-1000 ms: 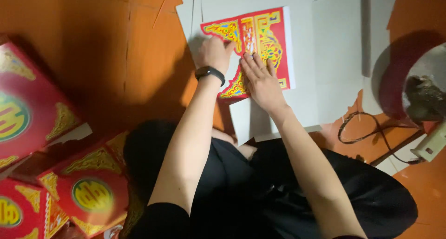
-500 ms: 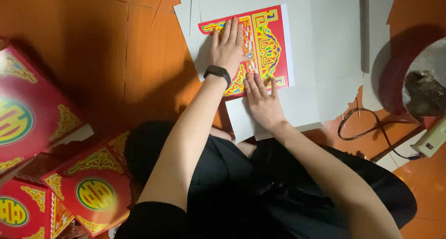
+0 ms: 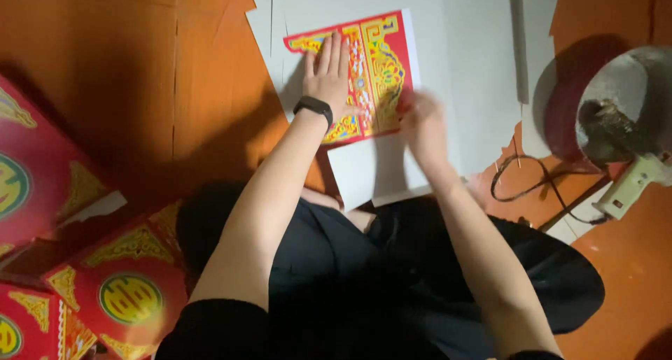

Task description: Assembling decorative paper boxes by folding and using a glue gun

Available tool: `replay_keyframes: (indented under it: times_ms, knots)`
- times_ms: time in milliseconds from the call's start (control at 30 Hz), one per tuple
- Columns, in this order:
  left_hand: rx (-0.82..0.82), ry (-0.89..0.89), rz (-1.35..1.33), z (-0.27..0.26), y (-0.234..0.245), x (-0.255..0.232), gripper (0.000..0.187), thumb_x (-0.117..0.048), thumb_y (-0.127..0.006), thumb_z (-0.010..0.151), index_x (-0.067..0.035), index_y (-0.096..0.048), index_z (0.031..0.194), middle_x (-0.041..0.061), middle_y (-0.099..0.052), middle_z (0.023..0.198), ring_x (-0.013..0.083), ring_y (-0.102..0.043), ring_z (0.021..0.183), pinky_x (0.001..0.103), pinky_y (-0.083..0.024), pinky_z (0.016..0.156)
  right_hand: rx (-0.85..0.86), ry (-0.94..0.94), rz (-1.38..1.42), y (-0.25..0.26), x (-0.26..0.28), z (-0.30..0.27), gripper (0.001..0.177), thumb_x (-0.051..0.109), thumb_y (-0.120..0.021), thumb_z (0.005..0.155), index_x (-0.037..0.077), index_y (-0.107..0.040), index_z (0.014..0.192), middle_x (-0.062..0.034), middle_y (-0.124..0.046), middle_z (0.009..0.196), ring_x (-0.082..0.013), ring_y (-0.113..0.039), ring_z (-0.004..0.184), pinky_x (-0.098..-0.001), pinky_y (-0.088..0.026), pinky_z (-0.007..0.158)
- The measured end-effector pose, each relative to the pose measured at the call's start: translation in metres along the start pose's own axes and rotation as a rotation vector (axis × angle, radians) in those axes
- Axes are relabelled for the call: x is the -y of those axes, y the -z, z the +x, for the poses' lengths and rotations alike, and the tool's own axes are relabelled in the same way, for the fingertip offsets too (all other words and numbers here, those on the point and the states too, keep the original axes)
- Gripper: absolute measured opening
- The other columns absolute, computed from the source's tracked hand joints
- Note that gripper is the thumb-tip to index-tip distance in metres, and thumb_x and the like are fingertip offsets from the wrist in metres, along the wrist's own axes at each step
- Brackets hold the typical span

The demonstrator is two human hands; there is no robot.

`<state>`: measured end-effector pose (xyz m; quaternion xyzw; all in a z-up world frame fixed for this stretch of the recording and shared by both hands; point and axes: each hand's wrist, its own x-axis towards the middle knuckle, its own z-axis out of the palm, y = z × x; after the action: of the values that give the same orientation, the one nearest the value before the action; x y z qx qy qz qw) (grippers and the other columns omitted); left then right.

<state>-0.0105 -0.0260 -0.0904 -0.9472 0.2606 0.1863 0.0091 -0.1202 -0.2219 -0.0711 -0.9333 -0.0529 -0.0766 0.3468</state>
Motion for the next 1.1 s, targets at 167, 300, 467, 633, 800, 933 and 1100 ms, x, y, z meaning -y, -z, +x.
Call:
replay_keyframes:
  times_ms: [167,300,467,633,800,933,1100]
  knots:
    - [-0.029,-0.045,-0.119,-0.007,0.017,0.010,0.127,-0.074,-0.072,0.074,0.000,-0.007,0.154,0.016,0.002,0.161,0.0286,-0.003,0.150,0.058,-0.010,0.118,-0.126,-0.571,-0.137,-0.034,-0.051,0.017,0.039,0.024,-0.056,0.089,0.002,-0.053,0.121,-0.0194,-0.058,0.105,-0.0386,-0.050,0.098,-0.0459,-0.039,0.089]
    - [-0.290,-0.115,-0.193,0.001,0.032,0.001,0.093,-0.049,-0.075,0.087,-0.006,-0.024,0.151,0.019,-0.030,0.153,0.0346,-0.030,0.142,0.058,-0.026,0.113,-0.023,-0.907,0.162,-0.027,-0.034,0.032,0.030,0.032,-0.047,0.091,0.004,-0.056,0.100,-0.0100,-0.067,0.097,-0.0246,-0.063,0.087,-0.0386,-0.048,0.074]
    - [-0.477,-0.462,-0.059,0.017,0.107,-0.021,0.085,-0.028,-0.081,0.081,-0.006,-0.035,0.150,0.020,-0.028,0.155,0.0336,-0.026,0.143,0.055,-0.019,0.115,0.004,-0.661,0.172,0.052,0.051,0.053,0.021,0.030,-0.043,0.098,0.010,-0.047,0.101,-0.0112,-0.066,0.088,-0.0249,-0.060,0.074,-0.0388,-0.044,0.063]
    - [-0.854,-0.775,0.266,0.003,0.189,-0.043,0.053,-0.064,-0.066,0.094,-0.012,-0.064,0.103,0.006,-0.065,0.101,0.0242,-0.055,0.104,0.040,-0.033,0.101,0.077,-0.477,-0.103,0.178,0.130,0.050,0.020,0.024,-0.052,0.100,0.007,-0.061,0.105,-0.0147,-0.071,0.090,-0.0264,-0.064,0.073,-0.0406,-0.047,0.058]
    - [-0.805,-0.847,0.161,-0.060,0.232,-0.070,0.056,-0.065,-0.067,0.092,-0.010,-0.056,0.102,0.004,-0.053,0.094,0.0229,-0.052,0.084,0.035,-0.044,0.071,0.078,0.057,-0.661,0.247,0.144,0.001,0.018,0.011,-0.051,0.105,-0.002,-0.056,0.118,-0.0174,-0.066,0.091,-0.0344,-0.062,0.077,-0.0471,-0.046,0.051]
    - [-0.837,-0.839,0.284,-0.094,0.245,-0.072,0.070,-0.077,-0.067,0.084,-0.012,-0.053,0.106,0.003,-0.051,0.094,0.0203,-0.054,0.080,0.032,-0.047,0.066,-0.040,0.360,-1.005,0.258,0.146,-0.020,0.013,0.010,-0.052,0.105,0.007,-0.053,0.118,-0.0028,-0.057,0.082,-0.0159,-0.056,0.063,-0.0293,-0.034,0.038]
    - [-0.595,-0.829,0.290,-0.128,0.248,-0.071,0.054,-0.066,-0.047,0.103,-0.012,-0.051,0.094,0.002,-0.059,0.068,0.0233,-0.060,0.043,0.036,-0.044,0.034,0.057,0.523,-1.194,0.269,0.161,-0.024,0.042,0.063,-0.045,0.107,0.022,-0.057,0.109,0.0069,-0.054,0.079,-0.0083,-0.062,0.066,-0.0226,-0.036,0.044]
